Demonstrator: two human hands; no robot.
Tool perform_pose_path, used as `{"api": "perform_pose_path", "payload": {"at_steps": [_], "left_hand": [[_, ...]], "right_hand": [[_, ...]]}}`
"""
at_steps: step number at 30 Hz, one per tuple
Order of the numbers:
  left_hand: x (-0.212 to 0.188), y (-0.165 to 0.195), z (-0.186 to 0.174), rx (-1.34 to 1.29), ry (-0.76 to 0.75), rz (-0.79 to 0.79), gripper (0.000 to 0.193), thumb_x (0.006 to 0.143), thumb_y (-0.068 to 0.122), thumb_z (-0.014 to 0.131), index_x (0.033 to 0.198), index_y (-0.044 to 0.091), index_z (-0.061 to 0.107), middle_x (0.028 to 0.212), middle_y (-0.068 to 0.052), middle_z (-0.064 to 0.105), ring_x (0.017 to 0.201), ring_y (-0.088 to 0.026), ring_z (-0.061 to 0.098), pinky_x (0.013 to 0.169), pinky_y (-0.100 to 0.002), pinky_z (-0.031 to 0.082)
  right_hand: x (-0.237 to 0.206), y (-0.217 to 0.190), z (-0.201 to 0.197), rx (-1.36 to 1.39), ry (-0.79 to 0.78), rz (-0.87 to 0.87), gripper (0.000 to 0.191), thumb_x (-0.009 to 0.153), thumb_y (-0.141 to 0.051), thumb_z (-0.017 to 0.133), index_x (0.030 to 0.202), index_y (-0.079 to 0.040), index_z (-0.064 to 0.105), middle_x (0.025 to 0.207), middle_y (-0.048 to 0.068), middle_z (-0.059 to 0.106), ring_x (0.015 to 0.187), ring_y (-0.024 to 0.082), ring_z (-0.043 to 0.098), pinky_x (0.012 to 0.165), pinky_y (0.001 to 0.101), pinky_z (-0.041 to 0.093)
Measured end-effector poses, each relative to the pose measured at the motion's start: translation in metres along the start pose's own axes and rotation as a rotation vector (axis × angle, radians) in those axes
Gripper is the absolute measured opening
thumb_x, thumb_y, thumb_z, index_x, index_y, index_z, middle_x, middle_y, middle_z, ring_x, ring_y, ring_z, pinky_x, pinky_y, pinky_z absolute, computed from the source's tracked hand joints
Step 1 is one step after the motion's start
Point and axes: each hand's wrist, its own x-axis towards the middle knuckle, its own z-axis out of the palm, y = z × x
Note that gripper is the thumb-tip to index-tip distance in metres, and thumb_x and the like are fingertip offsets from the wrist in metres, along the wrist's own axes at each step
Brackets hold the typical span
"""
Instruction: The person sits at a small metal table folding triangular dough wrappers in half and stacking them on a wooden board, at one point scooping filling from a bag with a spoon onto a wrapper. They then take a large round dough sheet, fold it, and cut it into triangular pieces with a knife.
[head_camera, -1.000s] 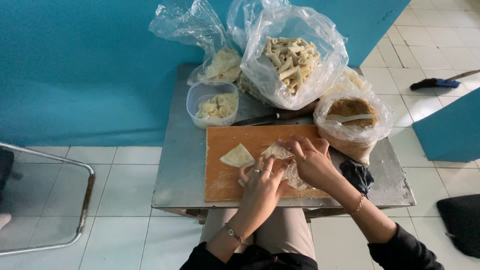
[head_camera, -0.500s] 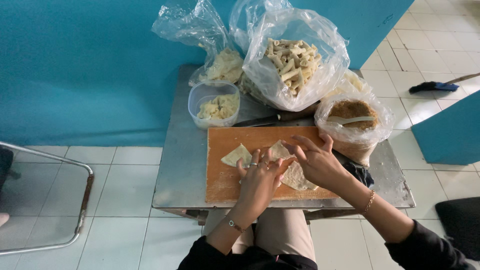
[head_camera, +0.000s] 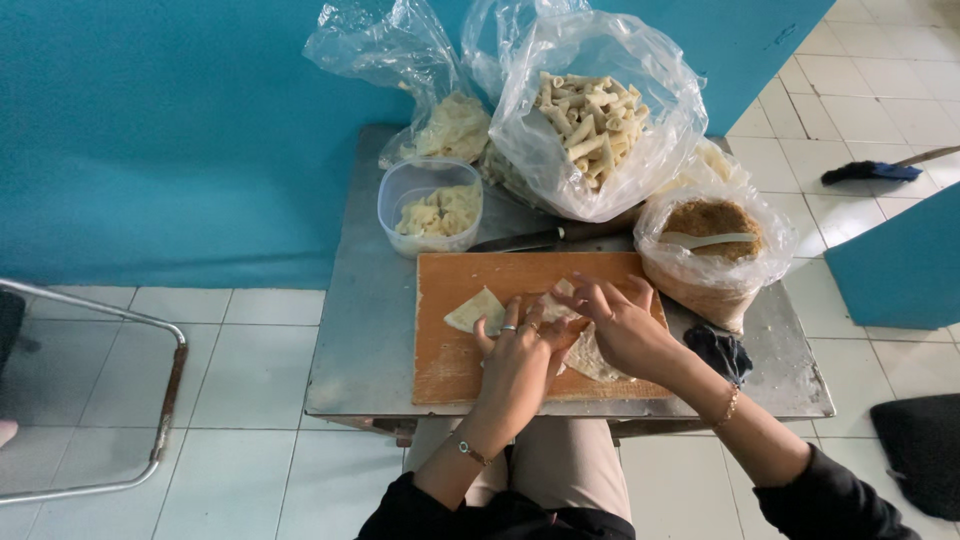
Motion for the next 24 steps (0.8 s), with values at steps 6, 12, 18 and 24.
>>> {"api": "perform_pose_path", "payload": {"at_steps": [6,12,18,24], "left_hand": [[-0.001,-0.001,-0.003,-0.046,0.066,0.031,0.041,0.087,0.028,0.07,0.127,0.021,0.07,0.145,-0.016,0.053,0.136,-0.039,0.043,0.104,-0.069,0.022],[-0.002,0.001,-0.006,-0.058,0.036,-0.017,0.03,0.093,0.028,0.069,0.12,0.017,0.072,0.137,-0.011,0.058,0.135,-0.036,0.046,0.104,-0.069,0.022],[-0.002,-0.001,-0.001,-0.031,0.05,0.001,0.033,0.091,0.026,0.067,0.121,0.016,0.072,0.139,-0.014,0.058,0.135,-0.037,0.047,0.104,-0.066,0.022],[-0.001,0.0,0.0,-0.052,0.078,-0.002,0.035,0.091,0.029,0.068,0.122,0.014,0.072,0.137,-0.016,0.058,0.134,-0.037,0.046,0.105,-0.067,0.02]], "right_hand": [[-0.003,0.002,-0.014,0.106,-0.041,0.178,0.064,0.088,-0.006,0.054,0.15,-0.018,0.044,0.141,0.007,0.054,0.134,0.022,0.049,0.107,0.0652,0.025],[-0.012,-0.016,-0.016,-0.176,0.113,-0.049,0.057,0.08,-0.003,0.055,0.135,-0.017,0.056,0.134,0.004,0.06,0.132,0.017,0.052,0.103,0.0707,0.025],[-0.014,-0.014,-0.018,-0.284,0.096,-0.008,0.053,0.084,-0.005,0.057,0.136,-0.016,0.056,0.127,0.004,0.064,0.131,0.015,0.053,0.106,0.067,0.027],[-0.025,-0.034,-0.023,-0.4,0.166,-0.196,0.04,0.085,-0.015,0.063,0.124,-0.017,0.061,0.122,0.007,0.067,0.126,0.017,0.056,0.107,0.0678,0.027]]}}
